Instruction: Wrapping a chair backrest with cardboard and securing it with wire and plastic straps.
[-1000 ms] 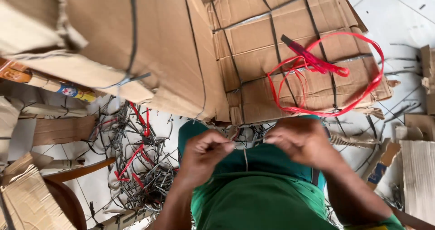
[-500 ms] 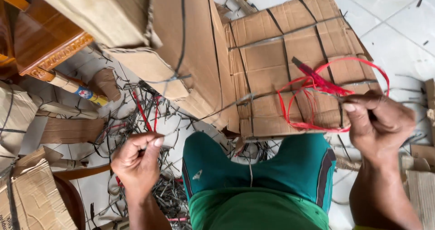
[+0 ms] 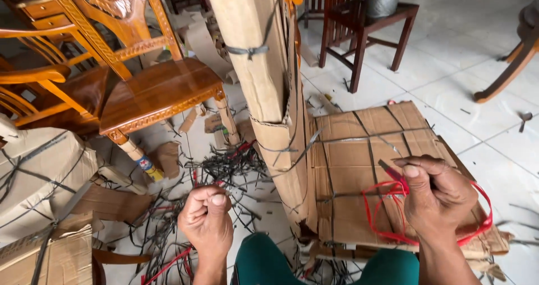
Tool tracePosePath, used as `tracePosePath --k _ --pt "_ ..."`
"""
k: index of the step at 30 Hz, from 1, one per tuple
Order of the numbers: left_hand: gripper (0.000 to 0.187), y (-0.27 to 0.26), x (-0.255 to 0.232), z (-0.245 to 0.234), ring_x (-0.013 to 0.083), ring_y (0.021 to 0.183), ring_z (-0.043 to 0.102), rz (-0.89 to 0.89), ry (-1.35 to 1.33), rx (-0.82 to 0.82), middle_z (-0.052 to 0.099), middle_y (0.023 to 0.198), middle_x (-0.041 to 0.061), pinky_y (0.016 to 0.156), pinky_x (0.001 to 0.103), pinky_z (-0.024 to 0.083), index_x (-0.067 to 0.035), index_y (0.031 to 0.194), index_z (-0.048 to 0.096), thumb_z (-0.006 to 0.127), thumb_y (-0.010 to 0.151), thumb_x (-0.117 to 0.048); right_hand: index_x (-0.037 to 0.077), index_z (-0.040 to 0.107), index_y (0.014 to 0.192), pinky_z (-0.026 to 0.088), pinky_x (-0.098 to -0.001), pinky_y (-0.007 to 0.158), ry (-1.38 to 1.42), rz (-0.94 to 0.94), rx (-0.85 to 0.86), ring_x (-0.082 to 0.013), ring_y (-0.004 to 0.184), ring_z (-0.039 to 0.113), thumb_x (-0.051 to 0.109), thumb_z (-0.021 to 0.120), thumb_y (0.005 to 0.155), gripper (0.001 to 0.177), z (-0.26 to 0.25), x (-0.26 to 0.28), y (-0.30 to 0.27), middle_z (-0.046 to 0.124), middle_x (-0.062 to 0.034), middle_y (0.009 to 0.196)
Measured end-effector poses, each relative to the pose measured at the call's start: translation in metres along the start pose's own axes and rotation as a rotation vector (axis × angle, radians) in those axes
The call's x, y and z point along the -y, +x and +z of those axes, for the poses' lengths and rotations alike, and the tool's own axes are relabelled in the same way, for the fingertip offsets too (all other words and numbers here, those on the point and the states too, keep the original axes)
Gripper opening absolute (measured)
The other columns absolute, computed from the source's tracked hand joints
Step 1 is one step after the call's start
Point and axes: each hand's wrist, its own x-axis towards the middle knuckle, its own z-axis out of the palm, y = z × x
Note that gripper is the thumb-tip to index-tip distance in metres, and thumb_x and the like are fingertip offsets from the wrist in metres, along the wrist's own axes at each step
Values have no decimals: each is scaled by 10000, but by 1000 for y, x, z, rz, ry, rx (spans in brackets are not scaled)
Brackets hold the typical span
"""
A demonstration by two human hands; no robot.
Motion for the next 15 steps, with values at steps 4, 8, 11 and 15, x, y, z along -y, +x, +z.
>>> tracePosePath --k 4,8,11,15 --pt "250 13 2 0 85 576 506 52 -162 -112 638 710 57 507 234 414 -47 891 649 739 944 -275 -73 692 1014 564 -316 844 35 -63 -9 -240 902 710 49 658 1069 138 14 6 13 719 -185 971" --pt "250 27 1 4 110 578 493 22 -287 -179 599 690 74 478 249 381 -34 889 650 768 919 -253 -69 676 1017 561 -331 843 83 -79 -49 -251 921 705 75 658 1084 161 26 8 19 710 -185 969" --pt "250 26 2 6 107 546 402 15 -307 -151 560 657 66 465 260 313 -32 871 650 758 925 -251 -63 682 1013 549 -327 828 101 -79 -67 -238 891 690 85 653 1074 162 27 4 14 705 -176 955" --pt "269 18 6 5 103 544 370 -31 -325 -141 535 651 62 460 272 298 -18 872 642 761 924 -254 -68 678 1000 545 -328 836 64 -61 -45 -243 890 692 66 641 1075 157 26 0 8 704 -184 945"
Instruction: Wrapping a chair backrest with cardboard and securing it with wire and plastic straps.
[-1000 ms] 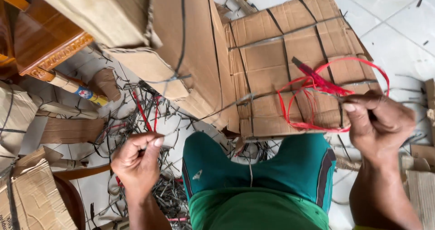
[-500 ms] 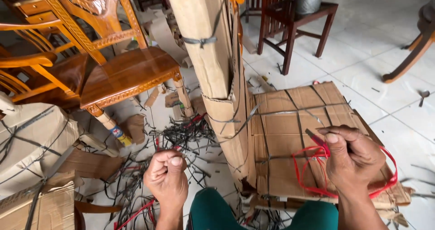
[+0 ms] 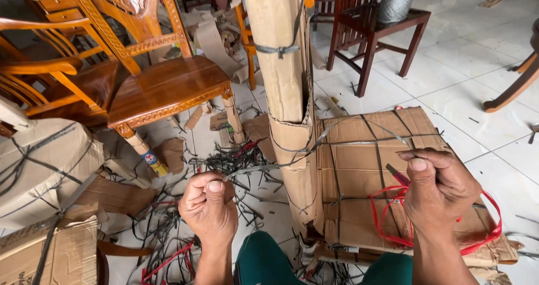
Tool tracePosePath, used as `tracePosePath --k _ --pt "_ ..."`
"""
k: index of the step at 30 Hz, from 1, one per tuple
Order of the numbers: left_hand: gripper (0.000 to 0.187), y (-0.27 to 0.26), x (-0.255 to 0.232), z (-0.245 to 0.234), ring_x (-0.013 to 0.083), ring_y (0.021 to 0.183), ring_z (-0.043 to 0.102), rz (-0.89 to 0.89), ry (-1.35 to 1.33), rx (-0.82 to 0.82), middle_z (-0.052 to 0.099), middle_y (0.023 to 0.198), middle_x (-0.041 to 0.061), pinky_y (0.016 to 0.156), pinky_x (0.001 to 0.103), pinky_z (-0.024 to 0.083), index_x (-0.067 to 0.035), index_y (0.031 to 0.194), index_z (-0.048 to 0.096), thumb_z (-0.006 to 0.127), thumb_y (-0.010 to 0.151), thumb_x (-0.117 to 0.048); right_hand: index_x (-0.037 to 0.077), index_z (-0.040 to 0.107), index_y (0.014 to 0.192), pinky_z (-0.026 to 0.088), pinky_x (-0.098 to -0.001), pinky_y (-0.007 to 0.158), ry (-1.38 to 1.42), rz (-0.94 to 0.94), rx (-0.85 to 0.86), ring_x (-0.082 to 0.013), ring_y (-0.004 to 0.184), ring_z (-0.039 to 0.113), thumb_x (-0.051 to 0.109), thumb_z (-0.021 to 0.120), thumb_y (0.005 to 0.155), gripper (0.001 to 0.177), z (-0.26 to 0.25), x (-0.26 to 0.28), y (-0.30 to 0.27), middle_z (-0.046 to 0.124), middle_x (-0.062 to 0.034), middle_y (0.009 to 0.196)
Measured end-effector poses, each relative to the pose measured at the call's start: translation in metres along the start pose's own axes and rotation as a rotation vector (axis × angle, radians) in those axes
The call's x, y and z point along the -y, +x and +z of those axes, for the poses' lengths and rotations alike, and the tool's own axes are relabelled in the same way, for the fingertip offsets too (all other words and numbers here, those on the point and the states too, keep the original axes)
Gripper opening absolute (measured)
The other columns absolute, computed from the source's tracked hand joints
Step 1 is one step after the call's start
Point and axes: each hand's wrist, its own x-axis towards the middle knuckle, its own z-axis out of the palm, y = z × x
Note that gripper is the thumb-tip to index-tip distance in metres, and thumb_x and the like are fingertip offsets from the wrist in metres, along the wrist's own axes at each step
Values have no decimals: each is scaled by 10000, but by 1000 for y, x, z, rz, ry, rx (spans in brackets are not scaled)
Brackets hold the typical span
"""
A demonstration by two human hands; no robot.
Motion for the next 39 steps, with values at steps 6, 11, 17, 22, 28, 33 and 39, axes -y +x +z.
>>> tracePosePath --k 6,11,17,22,28,33,39 --pt "170 11 -17 2 127 651 622 46 83 194 705 759 80 601 239 517 -33 893 703 760 923 -191 -45 644 1035 445 -244 607 225 18 -48 -133 631 578 196 661 1056 243 -5 -19 6 696 -180 924" --pt "320 92 -83 67 142 455 461 -74 -168 706 656 610 87 412 283 308 -23 758 639 733 983 -230 17 596 804 438 -306 547 291 -14 210 -168 515 551 316 634 926 326 8 28 71 680 -93 705" --pt "428 156 -172 88 203 393 372 -294 -208 799 431 489 60 383 353 335 -26 660 607 757 988 -257 88 641 785 395 -260 466 405 92 480 -111 478 519 399 608 989 374 -3 107 164 587 -2 569" --pt "314 180 -206 85 140 476 304 -421 -382 469 367 584 -13 445 343 273 -141 726 506 516 1031 -212 36 638 812 354 -270 537 258 235 452 -100 545 449 151 630 944 176 -2 155 219 512 -10 620" --pt "193 222 -177 143 157 633 446 -375 520 99 524 682 68 671 339 375 -7 842 624 658 1021 -69 -17 692 844 350 -340 494 18 511 560 -169 496 384 47 705 990 161 48 154 269 458 -90 526" --pt "151 180 -136 113 188 648 621 -561 782 348 704 764 117 754 375 502 -37 934 694 630 1060 -91 40 683 829 330 -328 530 -67 671 675 -128 551 379 88 699 1016 194 42 111 240 415 -39 538" --pt "18 75 -74 32 282 735 697 -682 1045 467 735 788 129 763 432 538 -63 924 687 684 939 -71 48 688 881 384 -349 590 -140 878 620 -152 624 433 158 644 1050 207 16 108 195 490 -58 594"
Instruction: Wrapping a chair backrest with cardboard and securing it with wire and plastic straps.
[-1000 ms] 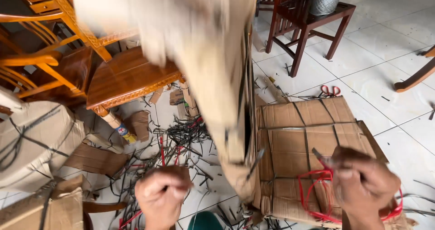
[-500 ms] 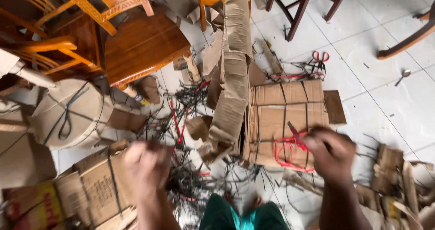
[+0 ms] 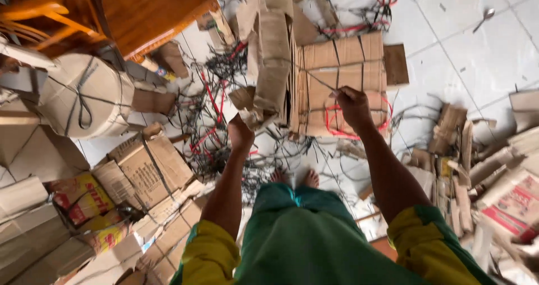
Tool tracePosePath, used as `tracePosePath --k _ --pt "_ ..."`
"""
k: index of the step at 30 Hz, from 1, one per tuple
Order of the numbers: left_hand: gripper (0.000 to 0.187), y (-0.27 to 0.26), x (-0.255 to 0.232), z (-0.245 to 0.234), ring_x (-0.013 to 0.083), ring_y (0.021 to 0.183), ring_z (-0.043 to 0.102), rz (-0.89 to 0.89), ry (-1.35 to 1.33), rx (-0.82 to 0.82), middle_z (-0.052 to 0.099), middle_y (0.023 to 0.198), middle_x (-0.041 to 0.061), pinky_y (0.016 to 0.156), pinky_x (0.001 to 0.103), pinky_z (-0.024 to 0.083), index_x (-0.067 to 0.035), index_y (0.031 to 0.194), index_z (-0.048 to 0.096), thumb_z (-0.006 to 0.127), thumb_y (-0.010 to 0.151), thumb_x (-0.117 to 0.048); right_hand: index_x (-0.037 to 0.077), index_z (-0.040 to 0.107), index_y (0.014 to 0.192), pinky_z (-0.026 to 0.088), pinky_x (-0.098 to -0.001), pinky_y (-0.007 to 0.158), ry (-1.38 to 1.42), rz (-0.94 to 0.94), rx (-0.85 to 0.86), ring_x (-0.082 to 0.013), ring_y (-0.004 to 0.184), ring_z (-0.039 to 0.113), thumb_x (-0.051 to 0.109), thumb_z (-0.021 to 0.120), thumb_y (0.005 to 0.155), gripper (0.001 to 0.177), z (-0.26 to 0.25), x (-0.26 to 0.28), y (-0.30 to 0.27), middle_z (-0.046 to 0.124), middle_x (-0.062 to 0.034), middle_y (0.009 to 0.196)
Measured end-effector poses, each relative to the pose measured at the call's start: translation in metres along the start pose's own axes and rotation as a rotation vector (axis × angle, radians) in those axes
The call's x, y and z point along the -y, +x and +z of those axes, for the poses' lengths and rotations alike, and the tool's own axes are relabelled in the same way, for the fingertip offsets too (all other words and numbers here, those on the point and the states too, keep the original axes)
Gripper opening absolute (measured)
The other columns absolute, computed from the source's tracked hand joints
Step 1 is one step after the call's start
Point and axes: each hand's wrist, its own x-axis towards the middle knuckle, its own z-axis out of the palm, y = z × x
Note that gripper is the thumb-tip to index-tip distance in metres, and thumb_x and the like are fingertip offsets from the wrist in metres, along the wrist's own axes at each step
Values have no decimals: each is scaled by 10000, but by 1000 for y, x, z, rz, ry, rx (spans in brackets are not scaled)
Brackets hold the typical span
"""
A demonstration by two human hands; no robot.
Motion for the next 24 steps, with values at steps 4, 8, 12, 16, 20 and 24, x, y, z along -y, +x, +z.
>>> tracePosePath --k 4,8,12,16,20,24 --pt "177 -28 -18 -8 412 758 716 -204 166 44 717 788 188 686 519 514 -29 955 709 568 971 -135 119 715 874 394 -287 560 10 79 -25 -110 581 482 214 665 1035 193 -20 -30 -15 501 -11 578" --pt "342 -51 49 -24 373 875 732 -405 296 174 767 907 109 731 493 540 -162 1041 777 636 967 -464 135 764 977 450 -411 587 -196 141 -29 -226 577 530 281 677 1040 181 -50 -83 -15 550 -133 600" --pt "346 -74 32 -24 346 842 738 -448 296 238 764 892 107 725 480 546 -166 1034 783 595 1003 -455 105 746 991 428 -284 601 -108 185 -74 -119 615 517 194 652 1023 134 -58 -36 -34 528 -22 648" --pt "413 -98 -6 5 385 965 714 -398 99 455 751 1008 147 824 494 535 -147 1087 753 512 1018 -475 88 751 1068 455 -399 732 -118 216 28 -260 751 578 181 619 1049 163 -29 -42 -57 623 -139 786" --pt "584 -116 -47 45 253 906 711 -301 -88 676 734 1094 184 819 405 573 -126 1329 666 485 1058 -611 120 763 1113 479 -497 889 -157 281 168 -381 956 660 205 586 1036 211 23 -40 -87 721 -194 971" --pt "760 -106 -156 23 407 1248 627 -301 -179 789 591 1405 283 1027 517 513 -52 1497 518 477 1030 -650 142 759 1072 514 -524 856 -292 288 199 -440 960 698 225 609 1024 178 66 -41 -108 739 -183 930"
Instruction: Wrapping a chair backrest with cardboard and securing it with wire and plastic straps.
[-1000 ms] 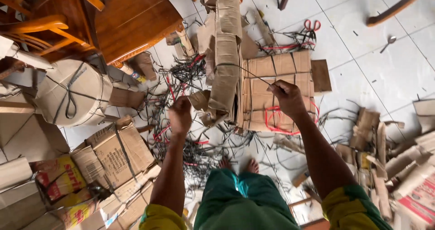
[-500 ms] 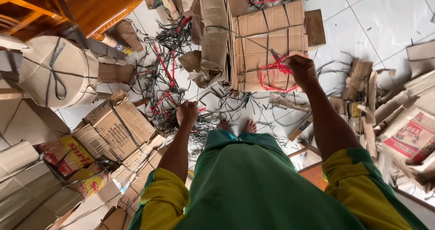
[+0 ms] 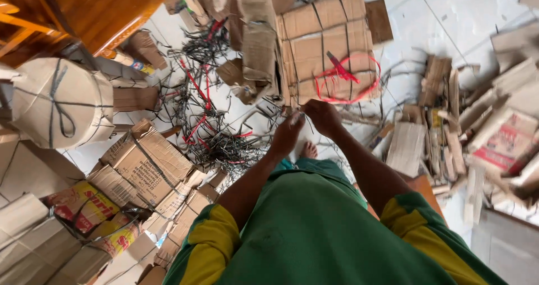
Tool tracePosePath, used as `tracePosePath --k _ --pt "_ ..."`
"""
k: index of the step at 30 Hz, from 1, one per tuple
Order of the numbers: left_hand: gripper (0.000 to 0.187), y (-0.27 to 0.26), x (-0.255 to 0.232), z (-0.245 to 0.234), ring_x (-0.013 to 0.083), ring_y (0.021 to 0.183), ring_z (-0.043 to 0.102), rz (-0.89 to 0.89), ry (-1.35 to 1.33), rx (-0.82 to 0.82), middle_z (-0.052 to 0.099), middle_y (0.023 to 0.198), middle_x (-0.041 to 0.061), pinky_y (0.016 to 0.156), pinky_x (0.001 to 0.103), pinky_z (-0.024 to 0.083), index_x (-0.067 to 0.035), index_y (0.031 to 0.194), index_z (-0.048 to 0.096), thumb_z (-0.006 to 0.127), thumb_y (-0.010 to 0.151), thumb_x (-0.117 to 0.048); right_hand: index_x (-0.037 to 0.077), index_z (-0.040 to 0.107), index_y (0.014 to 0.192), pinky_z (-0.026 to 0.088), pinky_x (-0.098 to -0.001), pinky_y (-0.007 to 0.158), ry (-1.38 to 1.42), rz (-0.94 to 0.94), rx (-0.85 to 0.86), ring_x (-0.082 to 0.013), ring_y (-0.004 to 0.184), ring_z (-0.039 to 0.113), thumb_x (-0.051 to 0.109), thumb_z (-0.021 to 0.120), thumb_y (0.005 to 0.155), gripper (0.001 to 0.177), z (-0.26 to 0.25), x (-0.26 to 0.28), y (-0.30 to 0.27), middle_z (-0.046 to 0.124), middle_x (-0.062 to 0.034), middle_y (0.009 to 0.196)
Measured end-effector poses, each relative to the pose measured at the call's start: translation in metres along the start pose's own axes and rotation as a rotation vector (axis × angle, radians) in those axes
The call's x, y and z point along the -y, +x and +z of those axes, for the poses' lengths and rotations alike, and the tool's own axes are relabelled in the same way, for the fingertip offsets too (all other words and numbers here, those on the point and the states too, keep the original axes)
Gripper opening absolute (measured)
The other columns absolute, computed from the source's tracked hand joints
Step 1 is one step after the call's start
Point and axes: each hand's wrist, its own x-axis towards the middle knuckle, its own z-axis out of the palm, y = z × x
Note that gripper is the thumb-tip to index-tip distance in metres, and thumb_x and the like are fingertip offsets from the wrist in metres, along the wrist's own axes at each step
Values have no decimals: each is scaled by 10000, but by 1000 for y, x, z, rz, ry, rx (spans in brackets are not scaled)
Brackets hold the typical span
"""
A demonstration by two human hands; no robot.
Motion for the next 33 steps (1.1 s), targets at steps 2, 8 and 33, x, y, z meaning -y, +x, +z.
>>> tracePosePath --k 2,8,33 --pt "789 -2 -39 -3 424 1250 616 -11 -73 -103 528 1466 303 1072 531 476 -19 1529 450 469 1005 -608 238 734 976 526 -499 801 -37 -78 -64 -390 946 712 243 626 981 108 8 11 -9 732 -80 862" --pt "350 47 24 -1 153 604 534 -93 -148 -334 531 602 33 595 316 411 -259 950 797 513 958 -464 270 735 1063 520 -573 896 -136 115 66 -404 1007 710 389 539 1041 230 12 11 -22 770 -82 978" --pt "420 6 65 -25 79 674 522 -207 -166 -370 549 726 -31 624 282 431 -91 1254 651 697 968 -396 300 758 1075 511 -486 761 -111 448 -343 -347 880 677 492 565 1059 272 -97 -172 -62 696 -72 903"
